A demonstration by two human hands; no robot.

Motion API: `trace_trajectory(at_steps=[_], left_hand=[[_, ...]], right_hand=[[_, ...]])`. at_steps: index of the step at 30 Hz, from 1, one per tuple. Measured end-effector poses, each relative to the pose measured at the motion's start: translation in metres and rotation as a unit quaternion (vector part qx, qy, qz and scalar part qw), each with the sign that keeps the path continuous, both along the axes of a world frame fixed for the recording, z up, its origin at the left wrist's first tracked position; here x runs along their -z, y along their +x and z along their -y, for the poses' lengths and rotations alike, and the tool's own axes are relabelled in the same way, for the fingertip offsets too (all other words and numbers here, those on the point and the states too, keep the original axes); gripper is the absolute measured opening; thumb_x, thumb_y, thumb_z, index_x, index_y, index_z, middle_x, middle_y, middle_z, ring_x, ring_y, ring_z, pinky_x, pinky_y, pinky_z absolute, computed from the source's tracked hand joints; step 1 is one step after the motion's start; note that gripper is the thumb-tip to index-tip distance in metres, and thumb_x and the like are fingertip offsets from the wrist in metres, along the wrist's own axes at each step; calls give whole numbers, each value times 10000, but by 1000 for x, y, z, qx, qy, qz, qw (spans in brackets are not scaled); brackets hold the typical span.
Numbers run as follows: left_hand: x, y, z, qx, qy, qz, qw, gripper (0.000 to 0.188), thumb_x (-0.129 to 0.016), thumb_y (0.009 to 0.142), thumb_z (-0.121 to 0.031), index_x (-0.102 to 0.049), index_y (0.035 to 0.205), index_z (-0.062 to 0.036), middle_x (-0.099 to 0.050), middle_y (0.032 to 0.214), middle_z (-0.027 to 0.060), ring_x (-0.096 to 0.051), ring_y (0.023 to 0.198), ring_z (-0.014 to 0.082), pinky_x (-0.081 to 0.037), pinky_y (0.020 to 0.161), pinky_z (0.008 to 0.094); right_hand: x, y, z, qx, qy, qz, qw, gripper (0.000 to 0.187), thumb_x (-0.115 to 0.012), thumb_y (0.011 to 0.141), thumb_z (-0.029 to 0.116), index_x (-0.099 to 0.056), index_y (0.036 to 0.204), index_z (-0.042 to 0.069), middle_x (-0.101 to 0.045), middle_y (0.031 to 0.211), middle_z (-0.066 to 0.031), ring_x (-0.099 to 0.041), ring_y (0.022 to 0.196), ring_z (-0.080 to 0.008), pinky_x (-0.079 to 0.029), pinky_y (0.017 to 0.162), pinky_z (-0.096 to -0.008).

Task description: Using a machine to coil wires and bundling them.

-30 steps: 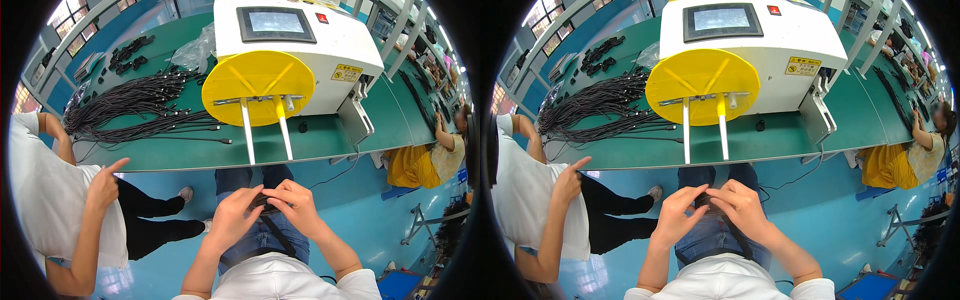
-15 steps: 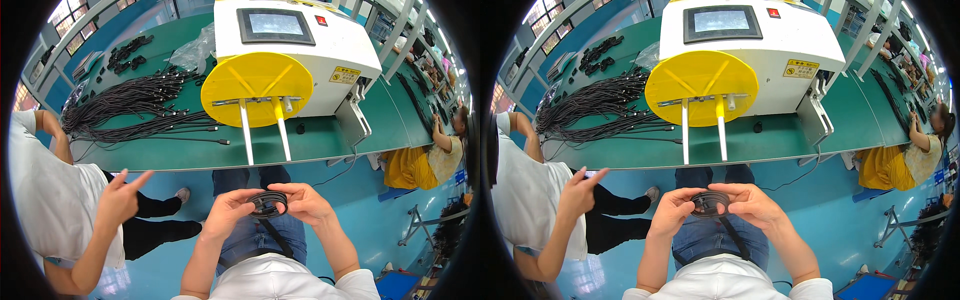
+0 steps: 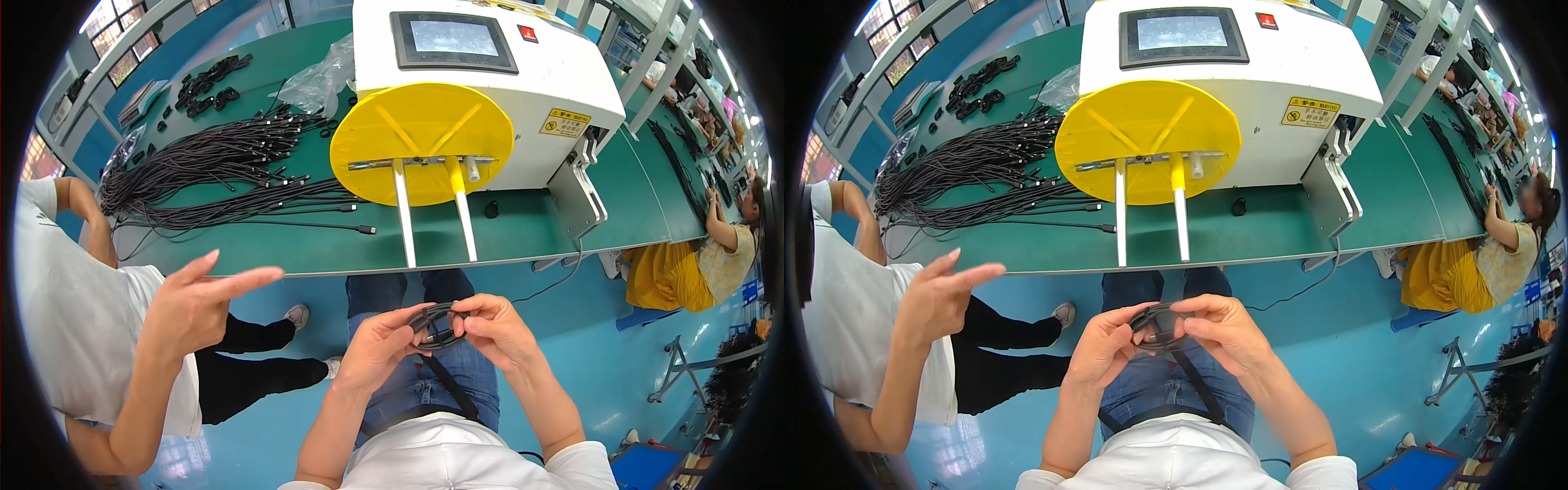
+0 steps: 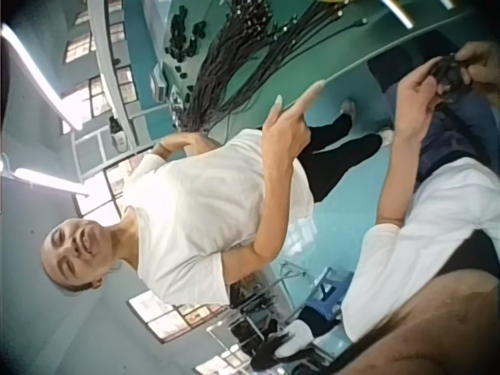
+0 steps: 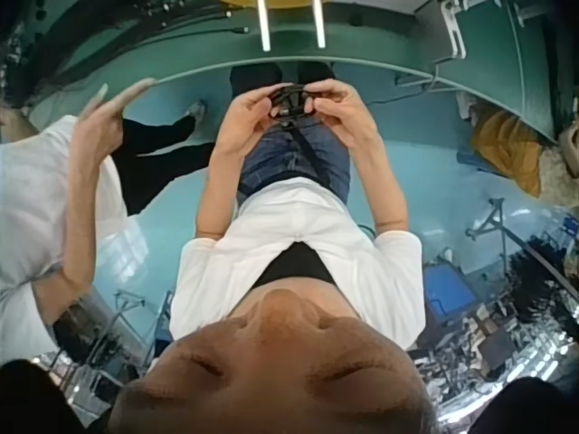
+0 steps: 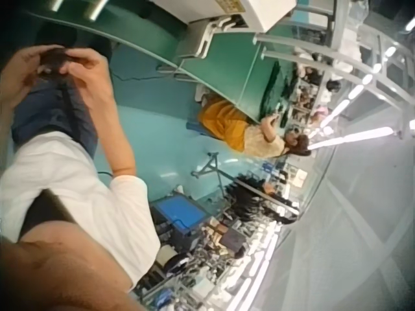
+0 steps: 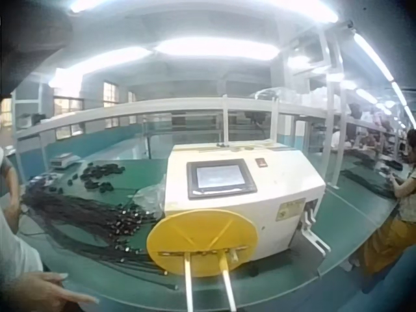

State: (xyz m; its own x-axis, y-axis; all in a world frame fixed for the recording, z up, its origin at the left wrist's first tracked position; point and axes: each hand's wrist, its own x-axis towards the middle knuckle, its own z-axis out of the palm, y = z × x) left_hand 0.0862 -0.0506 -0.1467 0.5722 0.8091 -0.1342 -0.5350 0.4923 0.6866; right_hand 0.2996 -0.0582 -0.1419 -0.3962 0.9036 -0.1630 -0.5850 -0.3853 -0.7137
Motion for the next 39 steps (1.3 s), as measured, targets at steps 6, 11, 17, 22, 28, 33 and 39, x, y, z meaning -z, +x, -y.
trace_trajectory(at_steps=[6, 11, 17, 22, 28, 33, 39], left_hand=[[-17, 15, 6, -114, 45, 3, 993, 626, -650, 853, -152, -337, 1364, 26, -588, 1036, 88, -597, 967, 180, -511, 871, 340], [-11, 23, 10, -200, 48, -38, 978, 531, -612, 859, -47, -386, 1338, -5, -588, 1039, 83, -596, 983, 180, -513, 857, 320], [-2, 16, 12, -192, 10, 36, 981, 481, -622, 846, -39, -439, 1289, 0, -601, 1057, 81, -598, 986, 173, -507, 850, 316], [0, 14, 14, -176, 29, 49, 983, 439, -574, 852, 17, -461, 1275, 2, -613, 1063, 85, -595, 1000, 180, -495, 883, 350], [0, 10, 18, -163, 21, 70, 984, 445, -573, 853, 12, -454, 1282, 8, -618, 1051, 84, -608, 972, 182, -504, 867, 347], [-4, 8, 21, -152, 3, 50, 987, 531, -696, 821, -156, -466, 1266, 22, -625, 989, 63, -620, 908, 152, -527, 790, 297], [-1, 2, 20, -132, 11, 8, 991, 459, -657, 846, -103, -488, 1248, 40, -622, 968, 76, -614, 893, 140, -531, 758, 265]], right_hand=[[-8, -11, 3, 73, -56, -69, 993, 346, -639, 830, 48, -575, 1170, 28, -637, 956, -92, -605, 880, -161, -475, 842, -308], [-12, -12, 8, 59, -63, -60, 994, 392, -594, 849, 11, -525, 1235, 8, -618, 1045, -114, -610, 951, -186, -487, 890, -359], [-23, -14, 16, 61, 23, 105, 992, 442, -596, 786, -78, -528, 1219, -21, -625, 977, -144, -620, 950, -229, -540, 830, -396], [-30, -12, 19, 39, 56, 127, 990, 487, -590, 748, -138, -526, 1219, -34, -620, 975, -163, -647, 833, -238, -571, 766, -390], [-29, -14, 25, 59, 280, 314, 905, 477, -643, 753, -74, -560, 1212, 31, -647, 898, -123, -661, 762, -201, -547, 666, -294], [-39, -11, 21, 80, 447, 470, 757, 439, -695, 699, -21, -612, 1123, 57, -636, 799, -104, -643, 675, -216, -504, 562, -292], [-45, -12, 21, 22, 540, 545, 641, 305, -741, 645, 80, -621, 924, 60, -567, 666, -61, -581, 569, -223, -449, 483, -326]])
